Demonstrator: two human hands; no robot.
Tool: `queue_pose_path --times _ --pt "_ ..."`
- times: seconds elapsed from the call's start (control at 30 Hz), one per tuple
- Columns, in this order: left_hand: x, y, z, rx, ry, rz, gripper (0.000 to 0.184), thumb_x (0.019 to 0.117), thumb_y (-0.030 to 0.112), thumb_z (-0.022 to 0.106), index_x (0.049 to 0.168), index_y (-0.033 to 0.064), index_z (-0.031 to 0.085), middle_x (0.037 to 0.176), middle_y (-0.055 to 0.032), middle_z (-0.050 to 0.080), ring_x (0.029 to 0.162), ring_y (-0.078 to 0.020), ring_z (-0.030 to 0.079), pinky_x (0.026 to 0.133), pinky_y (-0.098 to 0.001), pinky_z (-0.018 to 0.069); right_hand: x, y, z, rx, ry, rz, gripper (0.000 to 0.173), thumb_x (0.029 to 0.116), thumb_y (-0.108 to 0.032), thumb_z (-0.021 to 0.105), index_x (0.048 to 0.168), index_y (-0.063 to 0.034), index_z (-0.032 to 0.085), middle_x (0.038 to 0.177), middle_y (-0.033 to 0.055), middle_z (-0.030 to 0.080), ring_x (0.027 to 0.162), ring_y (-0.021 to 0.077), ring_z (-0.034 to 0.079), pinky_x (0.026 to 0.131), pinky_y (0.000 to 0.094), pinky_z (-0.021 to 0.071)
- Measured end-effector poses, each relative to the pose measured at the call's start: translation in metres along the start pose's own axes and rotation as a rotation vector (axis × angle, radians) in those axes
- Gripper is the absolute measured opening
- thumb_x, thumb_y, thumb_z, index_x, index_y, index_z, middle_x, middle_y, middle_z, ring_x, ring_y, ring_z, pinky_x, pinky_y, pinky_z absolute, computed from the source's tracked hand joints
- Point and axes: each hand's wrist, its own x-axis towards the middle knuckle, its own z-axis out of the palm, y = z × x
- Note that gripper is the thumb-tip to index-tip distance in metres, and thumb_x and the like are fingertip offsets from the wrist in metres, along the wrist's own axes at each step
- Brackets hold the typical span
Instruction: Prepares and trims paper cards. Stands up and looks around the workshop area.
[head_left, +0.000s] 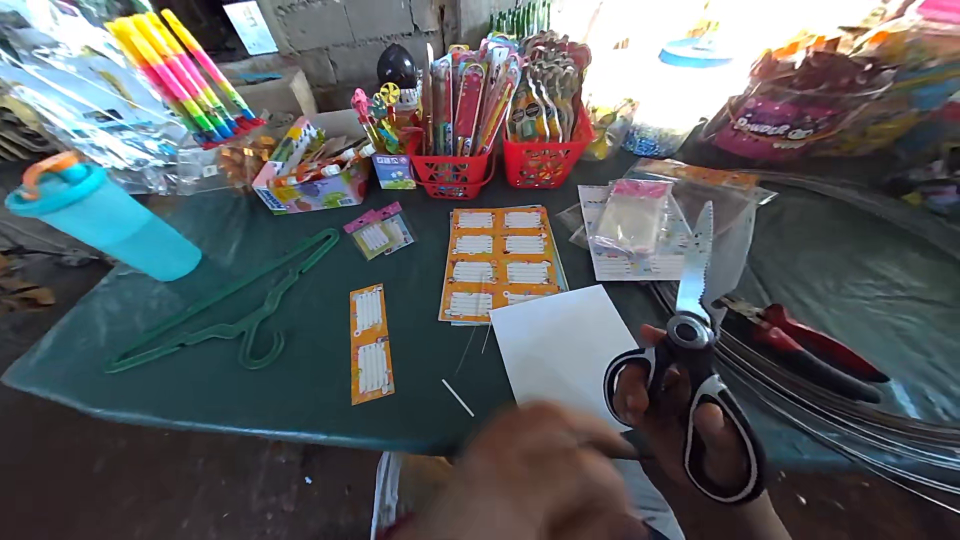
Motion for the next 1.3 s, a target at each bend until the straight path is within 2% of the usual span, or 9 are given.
queue_pose_path --times 0.07,0.1,0.17,0.33,0.57,0.93,1.07,1.2,1.3 --pt "0.002 -0.044 -0.017 0.717 0.151 -0.12 0.024 0.0971 0.027 0.063 0.098 0.0068 0.075 0.108 -0.0104 0.072 0.102 -0.0225 0.069 0.087 -0.0344 0.0565 -0.001 0.003 -0.005 -0.073 0.016 -0.038 0.057 0.0989 -0.053 0.057 0.148 -0.0251 0.049 0.098 -0.0042 0.072 0.078 0.0053 0.068 0.069 0.0188 0.0559" --pt "0.002 -0.061 -0.021 0.896 0.16 -0.202 0.024 0.0944 0.027 0.066 0.103 0.0063 0.077 0.108 -0.012 0.073 0.1 -0.028 0.071 0.084 -0.0409 0.0586 -0.001 0.005 -0.007 -0.085 0.019 -0.045 0.058 0.0992 -0.053 0.057 0.149 -0.025 0.049 0.098 -0.004 0.072 0.078 0.0053 0.067 0.069 0.0187 0.0558" --pt "0.003 -0.08 -0.024 1.032 0.131 -0.352 0.028 0.0917 0.026 0.071 0.108 0.0038 0.077 0.109 -0.0145 0.074 0.101 -0.0347 0.071 0.081 -0.0492 0.0587 -0.001 0.009 -0.007 -0.091 0.034 -0.042 0.059 0.099 -0.054 0.056 0.149 -0.0239 0.048 0.097 -0.0036 0.072 0.077 0.0052 0.067 0.069 0.0187 0.0559" --pt "0.013 -0.086 -0.014 1.049 0.043 -0.533 0.028 0.0908 0.026 0.076 0.104 0.002 0.078 0.104 -0.0169 0.071 0.099 -0.0366 0.07 0.075 -0.0495 0.0589 -0.002 0.009 -0.007 -0.138 -0.013 -0.051 0.057 0.1004 -0.053 0.055 0.151 -0.0265 0.046 0.101 -0.0062 0.071 0.081 0.0033 0.067 0.071 0.0173 0.0556" --pt "0.025 -0.094 -0.012 1.1 0.077 -0.507 0.009 0.0902 0.015 0.074 0.09 0.0067 0.08 0.088 -0.013 0.071 0.085 -0.0311 0.072 0.065 -0.0459 0.0581 -0.006 0.009 -0.01 -0.096 -0.014 -0.043 0.058 0.1003 -0.052 0.056 0.152 -0.0275 0.045 0.102 -0.005 0.072 0.082 0.0044 0.068 0.072 0.0177 0.0559" --pt "0.032 -0.099 -0.01 1.198 0.04 -0.455 0.007 0.0871 0.007 0.071 0.084 0.0024 0.075 0.084 -0.0144 0.07 0.084 -0.0322 0.072 0.064 -0.0446 0.057 -0.008 0.01 -0.01 -0.097 -0.035 -0.05 0.058 0.1007 -0.052 0.054 0.152 -0.0279 0.045 0.103 -0.0054 0.071 0.083 0.0039 0.067 0.072 0.0172 0.0548" --pt "0.026 -0.094 -0.02 1.158 0.049 -0.51 0.01 0.0903 0.008 0.069 0.087 0.0025 0.076 0.09 -0.0153 0.071 0.088 -0.0336 0.072 0.067 -0.0471 0.058 -0.009 0.01 -0.011 -0.106 -0.021 -0.056 0.057 0.1008 -0.051 0.055 0.152 -0.028 0.045 0.102 -0.0055 0.072 0.083 0.0039 0.067 0.072 0.0174 0.0558" --pt "0.027 -0.086 -0.024 1.019 0.009 -0.605 0.017 0.0959 0.018 0.07 0.103 0.0051 0.079 0.104 -0.0165 0.072 0.1 -0.0358 0.07 0.08 -0.0511 0.0575 -0.009 0.009 -0.011 -0.101 -0.032 -0.05 0.057 0.1008 -0.051 0.055 0.152 -0.0283 0.045 0.104 -0.0055 0.071 0.084 0.0038 0.067 0.072 0.017 0.0557" --pt "0.032 -0.085 -0.023 0.997 -0.022 -0.634 0.021 0.0953 0.023 0.072 0.107 0.0072 0.079 0.104 -0.0158 0.072 0.101 -0.0355 0.069 0.081 -0.0505 0.0564 -0.009 0.01 -0.01 -0.114 -0.027 -0.05 0.058 0.1005 -0.052 0.055 0.152 -0.0278 0.045 0.102 -0.0056 0.071 0.083 0.004 0.068 0.072 0.0176 0.0558"
